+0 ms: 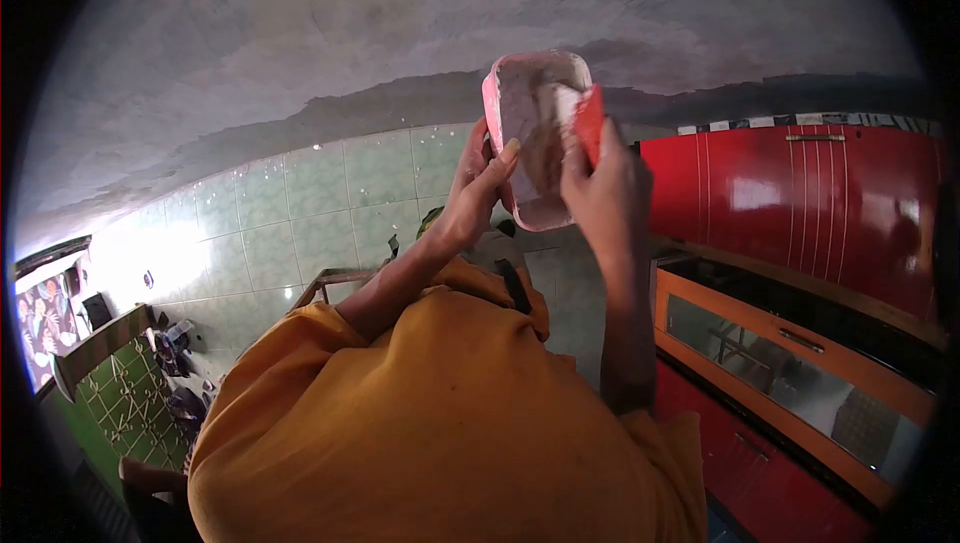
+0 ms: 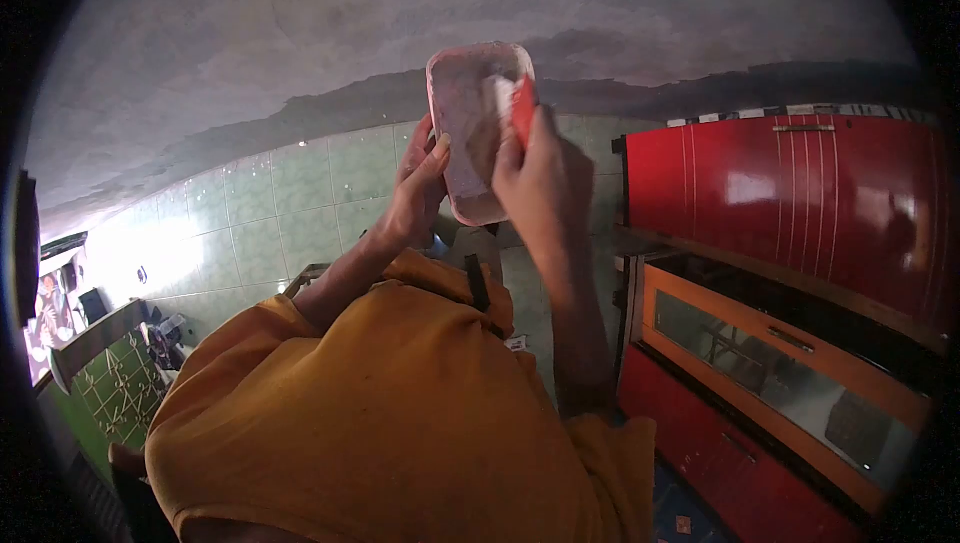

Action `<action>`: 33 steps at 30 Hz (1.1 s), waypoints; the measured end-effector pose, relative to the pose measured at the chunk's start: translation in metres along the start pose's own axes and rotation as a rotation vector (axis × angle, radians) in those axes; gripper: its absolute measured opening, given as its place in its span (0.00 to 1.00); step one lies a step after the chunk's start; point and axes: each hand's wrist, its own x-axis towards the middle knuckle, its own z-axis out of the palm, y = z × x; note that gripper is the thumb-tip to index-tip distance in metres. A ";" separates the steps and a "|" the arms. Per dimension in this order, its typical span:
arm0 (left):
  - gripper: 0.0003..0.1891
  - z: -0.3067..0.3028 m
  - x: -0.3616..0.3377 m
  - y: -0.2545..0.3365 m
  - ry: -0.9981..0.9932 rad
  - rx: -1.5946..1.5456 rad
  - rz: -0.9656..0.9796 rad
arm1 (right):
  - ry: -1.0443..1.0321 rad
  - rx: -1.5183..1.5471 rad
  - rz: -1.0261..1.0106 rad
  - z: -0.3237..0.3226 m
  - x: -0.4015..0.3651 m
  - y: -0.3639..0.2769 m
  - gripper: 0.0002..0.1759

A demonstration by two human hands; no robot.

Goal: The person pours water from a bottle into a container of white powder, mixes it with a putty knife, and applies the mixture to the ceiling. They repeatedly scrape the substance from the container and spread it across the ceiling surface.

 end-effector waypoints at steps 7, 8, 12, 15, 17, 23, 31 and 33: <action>0.38 0.002 -0.001 0.007 0.010 0.053 0.043 | -0.025 -0.005 -0.052 0.006 -0.011 -0.002 0.11; 0.39 0.001 0.000 0.007 0.014 0.061 0.043 | -0.007 0.062 -0.046 0.002 -0.010 -0.001 0.12; 0.38 0.002 0.001 0.008 0.015 0.063 0.040 | -0.001 0.055 -0.067 0.007 -0.007 -0.005 0.12; 0.38 0.003 -0.001 0.006 -0.001 0.033 0.034 | -0.003 0.011 -0.002 0.000 0.005 -0.004 0.11; 0.38 0.006 -0.003 0.008 0.010 0.032 0.037 | 0.025 0.050 0.032 -0.006 0.010 0.000 0.11; 0.38 0.000 -0.002 0.013 0.009 0.083 -0.001 | -0.035 0.070 -0.094 0.004 -0.005 -0.008 0.10; 0.37 0.004 -0.006 0.016 0.022 0.064 0.039 | 0.041 0.054 -0.044 -0.008 0.009 0.007 0.10; 0.37 0.003 -0.004 0.015 0.010 0.067 0.037 | -0.068 -0.070 -0.028 0.000 0.002 -0.001 0.10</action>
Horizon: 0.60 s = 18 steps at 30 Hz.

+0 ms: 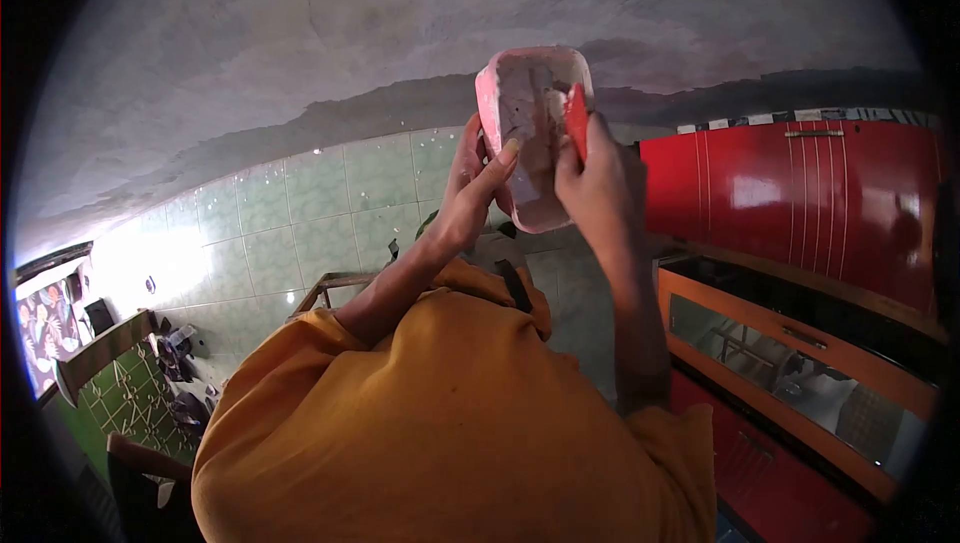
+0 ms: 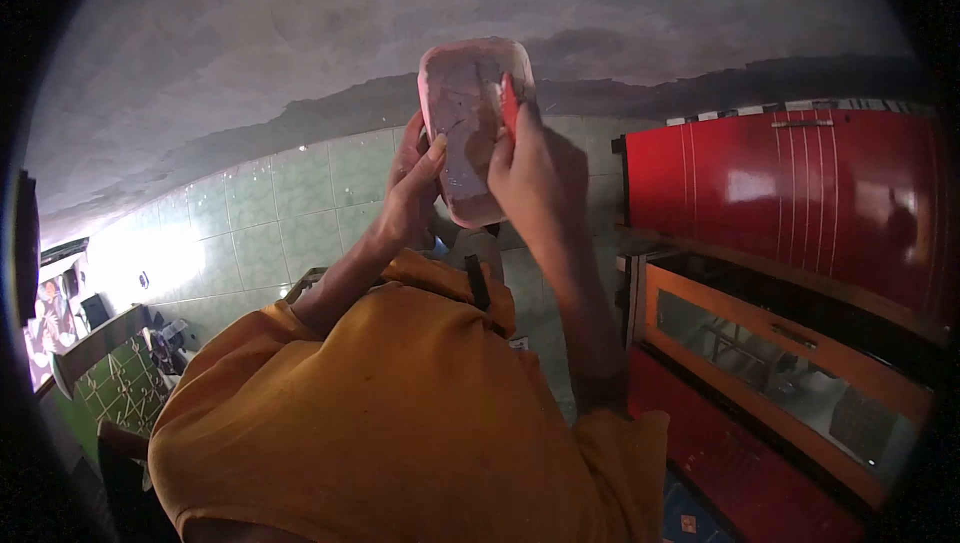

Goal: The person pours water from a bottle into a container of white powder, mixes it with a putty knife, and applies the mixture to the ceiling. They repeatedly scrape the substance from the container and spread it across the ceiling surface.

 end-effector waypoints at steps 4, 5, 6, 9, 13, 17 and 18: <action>0.37 -0.001 0.003 -0.004 0.024 -0.066 -0.022 | 0.031 0.223 0.029 0.002 -0.004 0.003 0.13; 0.38 -0.001 0.003 -0.004 0.018 -0.072 -0.030 | 0.011 0.291 0.035 -0.001 0.000 0.004 0.13; 0.38 -0.001 0.003 -0.004 0.012 -0.079 -0.039 | -0.003 0.279 0.022 -0.002 -0.001 0.001 0.13; 0.38 -0.002 0.003 -0.008 -0.010 -0.035 -0.032 | -0.027 0.187 -0.020 0.008 -0.001 -0.003 0.14; 0.38 0.002 -0.003 -0.007 -0.006 0.006 -0.021 | 0.136 0.054 -0.044 0.002 0.015 0.017 0.10; 0.39 0.015 -0.002 -0.004 0.016 0.045 0.039 | 0.131 0.129 -0.126 -0.013 0.001 0.013 0.10; 0.40 0.017 -0.002 -0.006 0.019 0.057 0.051 | 0.085 0.126 -0.123 -0.011 -0.002 0.015 0.13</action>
